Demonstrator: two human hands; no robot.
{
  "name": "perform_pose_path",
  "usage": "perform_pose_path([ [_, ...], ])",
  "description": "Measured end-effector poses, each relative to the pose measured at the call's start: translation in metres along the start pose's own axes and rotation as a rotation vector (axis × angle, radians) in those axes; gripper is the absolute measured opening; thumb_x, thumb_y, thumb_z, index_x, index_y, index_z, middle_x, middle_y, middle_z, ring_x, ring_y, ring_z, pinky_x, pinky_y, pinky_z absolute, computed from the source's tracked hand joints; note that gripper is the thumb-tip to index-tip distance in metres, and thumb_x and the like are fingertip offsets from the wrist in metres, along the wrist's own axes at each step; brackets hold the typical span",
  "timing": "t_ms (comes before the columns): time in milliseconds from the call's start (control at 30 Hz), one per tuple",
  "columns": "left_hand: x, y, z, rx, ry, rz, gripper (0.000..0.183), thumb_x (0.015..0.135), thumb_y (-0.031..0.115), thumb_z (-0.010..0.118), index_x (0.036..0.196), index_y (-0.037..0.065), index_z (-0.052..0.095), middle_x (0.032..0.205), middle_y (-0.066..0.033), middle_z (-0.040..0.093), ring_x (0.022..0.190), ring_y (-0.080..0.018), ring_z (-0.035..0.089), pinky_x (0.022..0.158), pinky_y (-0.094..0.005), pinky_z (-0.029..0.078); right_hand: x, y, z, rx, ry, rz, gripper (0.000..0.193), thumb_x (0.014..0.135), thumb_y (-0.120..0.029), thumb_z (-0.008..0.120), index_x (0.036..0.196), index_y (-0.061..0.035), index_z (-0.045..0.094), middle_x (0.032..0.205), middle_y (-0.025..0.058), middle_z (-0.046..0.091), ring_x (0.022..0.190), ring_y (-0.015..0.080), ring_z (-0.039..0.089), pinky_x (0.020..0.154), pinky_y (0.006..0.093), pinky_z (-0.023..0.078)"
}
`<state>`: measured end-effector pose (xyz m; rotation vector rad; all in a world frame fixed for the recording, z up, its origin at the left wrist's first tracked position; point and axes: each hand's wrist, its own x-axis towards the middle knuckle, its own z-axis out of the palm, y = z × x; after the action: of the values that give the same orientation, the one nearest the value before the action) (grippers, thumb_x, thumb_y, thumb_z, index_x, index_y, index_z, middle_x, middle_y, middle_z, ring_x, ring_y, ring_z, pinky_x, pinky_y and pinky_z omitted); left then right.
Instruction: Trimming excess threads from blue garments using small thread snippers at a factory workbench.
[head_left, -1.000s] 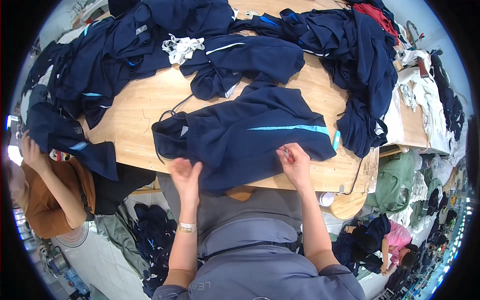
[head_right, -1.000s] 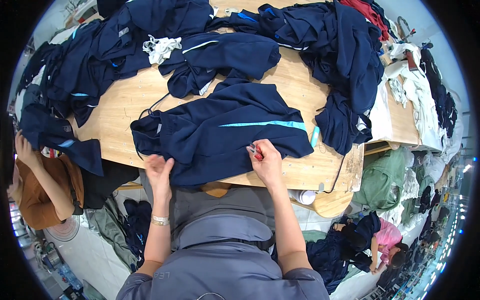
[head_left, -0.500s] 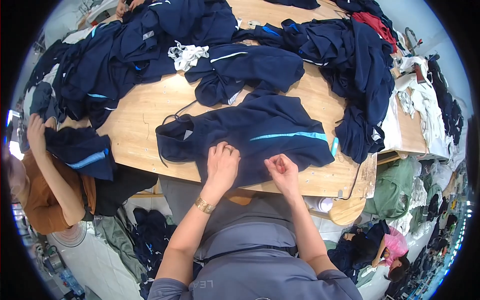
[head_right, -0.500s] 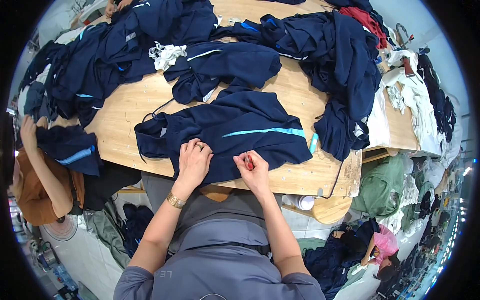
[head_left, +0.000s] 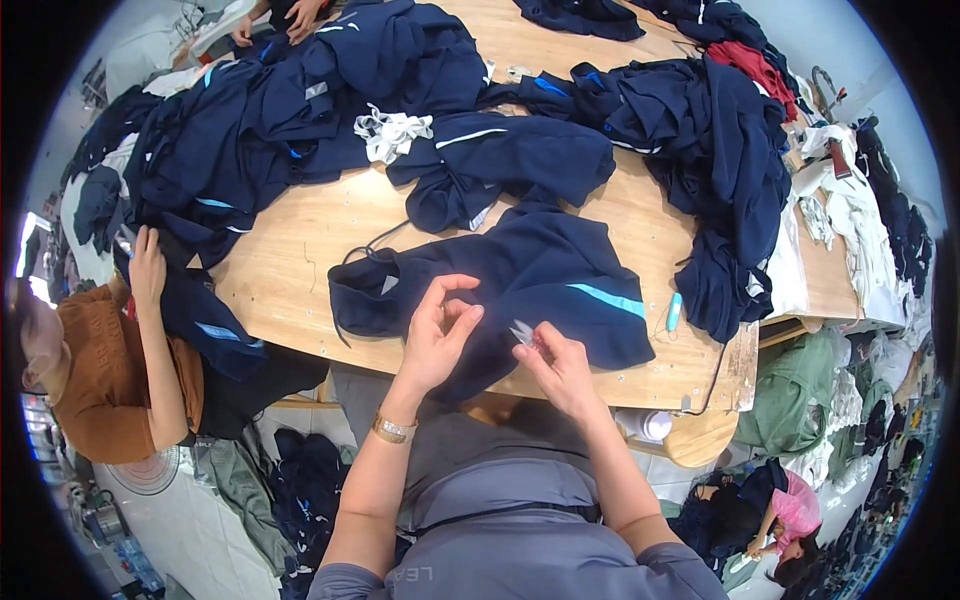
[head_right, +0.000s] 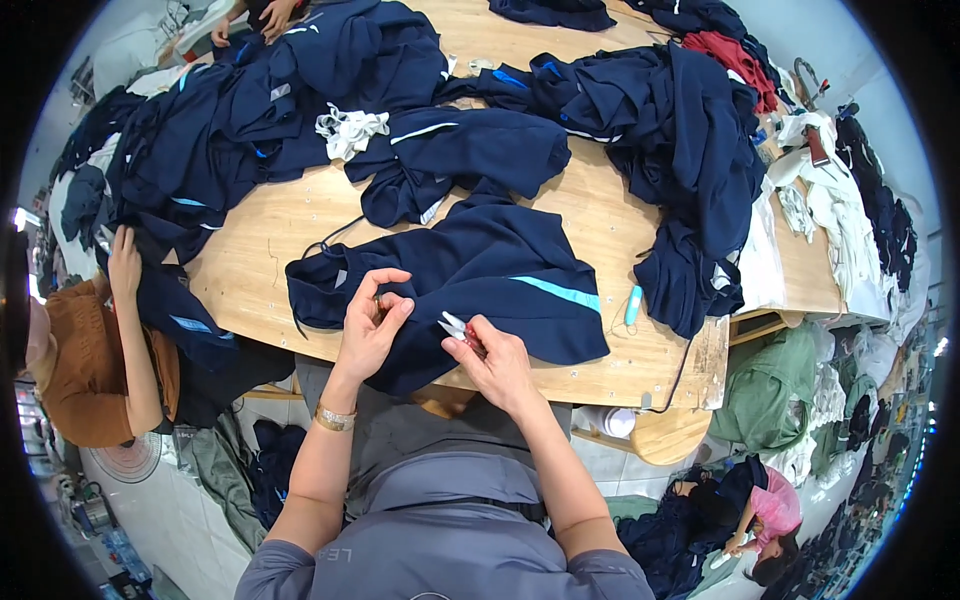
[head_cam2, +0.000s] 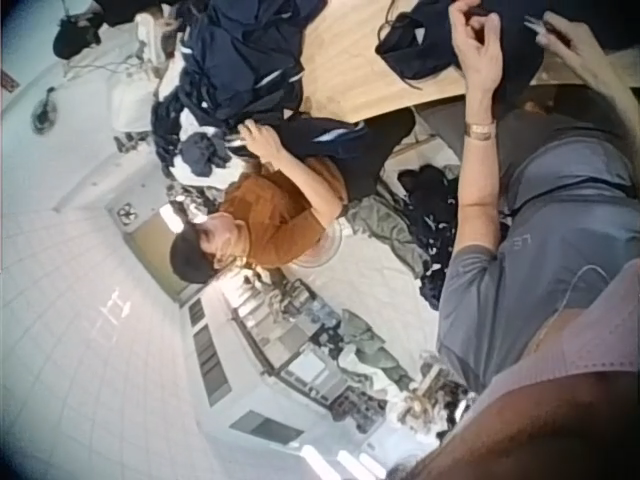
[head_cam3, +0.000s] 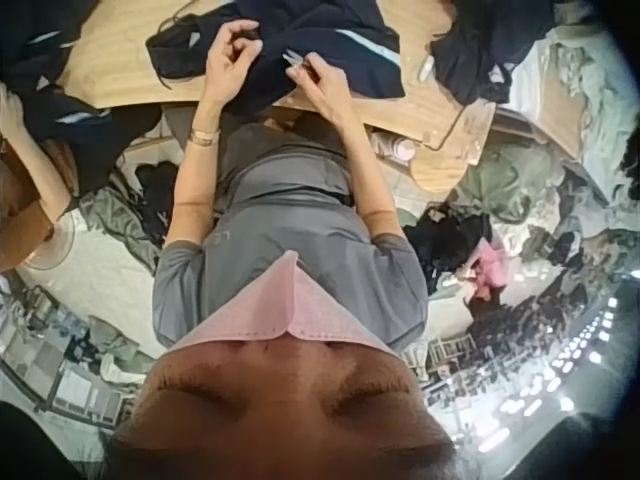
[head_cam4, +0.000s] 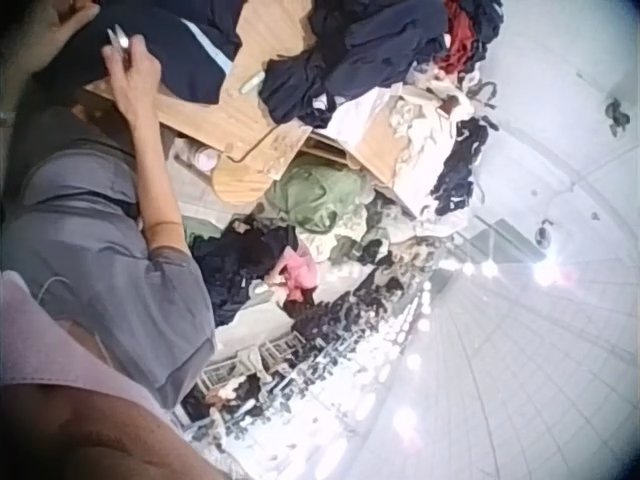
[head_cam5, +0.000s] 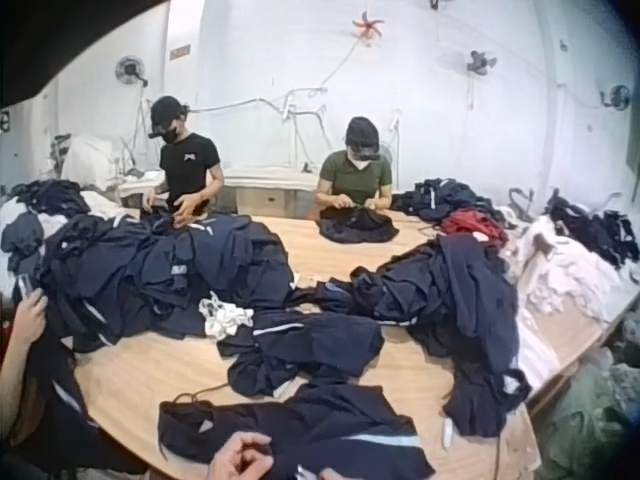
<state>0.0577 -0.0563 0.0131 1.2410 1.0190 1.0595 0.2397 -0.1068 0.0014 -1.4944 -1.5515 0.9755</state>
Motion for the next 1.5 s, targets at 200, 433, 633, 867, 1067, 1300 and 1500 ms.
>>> perform_pose_path([
  [200,-0.002,0.005,0.001,0.103,0.016,0.071,0.036,0.086,0.004,0.057,0.120,0.006,0.046,0.069,0.0005,0.057,0.066,-0.0034,0.050,0.062,-0.0188,0.040,0.004,-0.007,0.001,-0.278,-0.026,-0.158,0.041,0.085,-0.043,0.057,0.073,-0.0052,0.048,0.061,0.0120,0.056,0.057,0.0317,0.057,0.051,0.0373,0.043],
  [433,-0.002,0.004,0.003,0.136,-0.002,0.104,0.039,0.086,0.004,0.057,0.122,0.006,0.045,0.067,-0.0017,0.057,0.064,-0.0052,0.051,0.062,-0.0205,0.041,0.006,-0.009,0.006,-0.321,-0.007,-0.186,0.042,0.084,-0.045,0.057,0.072,-0.0059,0.048,0.061,0.0111,0.056,0.057,0.0300,0.058,0.049,0.0365,0.043],
  [633,-0.006,0.012,-0.003,0.298,0.072,0.108,0.038,0.087,0.007,0.055,0.123,0.004,0.044,0.072,-0.0068,0.063,0.068,-0.0125,0.060,0.067,-0.0239,0.045,0.007,-0.008,0.008,-0.281,0.076,-0.166,0.036,0.082,-0.037,0.063,0.071,-0.0053,0.049,0.060,0.0121,0.055,0.054,0.0312,0.056,0.047,0.0362,0.042],
  [867,-0.022,0.005,-0.051,0.629,0.505,-0.018,0.025,0.091,0.023,0.054,0.094,-0.001,0.057,0.081,-0.0137,0.064,0.075,-0.0220,0.063,0.068,-0.0300,0.048,0.000,0.020,-0.016,-0.039,0.247,0.082,0.033,0.086,-0.028,0.061,0.073,-0.0020,0.046,0.054,0.0086,0.045,0.048,0.0150,0.040,0.047,0.0285,0.035],
  [1067,-0.042,-0.045,-0.061,0.661,0.283,-0.274,0.038,0.088,0.034,0.056,0.087,-0.004,0.057,0.069,-0.0163,0.060,0.064,-0.0274,0.060,0.061,-0.0326,0.046,-0.004,0.025,-0.014,0.038,0.211,0.103,0.036,0.090,-0.030,0.057,0.072,-0.0023,0.042,0.056,0.0035,0.037,0.055,0.0089,0.032,0.048,0.0256,0.031],
  [1300,-0.027,-0.022,-0.030,-0.287,0.193,-0.198,0.022,0.092,0.021,0.054,0.102,0.001,0.055,0.093,0.0004,0.059,0.081,-0.0054,0.052,0.073,-0.0212,0.042,-0.001,0.023,0.000,0.471,0.040,0.149,0.026,0.096,-0.030,0.047,0.079,-0.0108,0.044,0.061,-0.0077,0.034,0.051,0.0003,0.031,0.044,0.0160,0.025],
  [1500,-0.031,-0.001,-0.021,-0.398,0.097,-0.082,0.032,0.085,0.006,0.061,0.113,-0.003,0.048,0.108,-0.0043,0.054,0.098,-0.0069,0.048,0.085,-0.0209,0.040,0.005,-0.003,0.008,0.619,0.041,0.100,0.022,0.091,-0.023,0.055,0.078,-0.0071,0.048,0.064,-0.0081,0.033,0.055,0.0009,0.029,0.050,0.0172,0.023],
])
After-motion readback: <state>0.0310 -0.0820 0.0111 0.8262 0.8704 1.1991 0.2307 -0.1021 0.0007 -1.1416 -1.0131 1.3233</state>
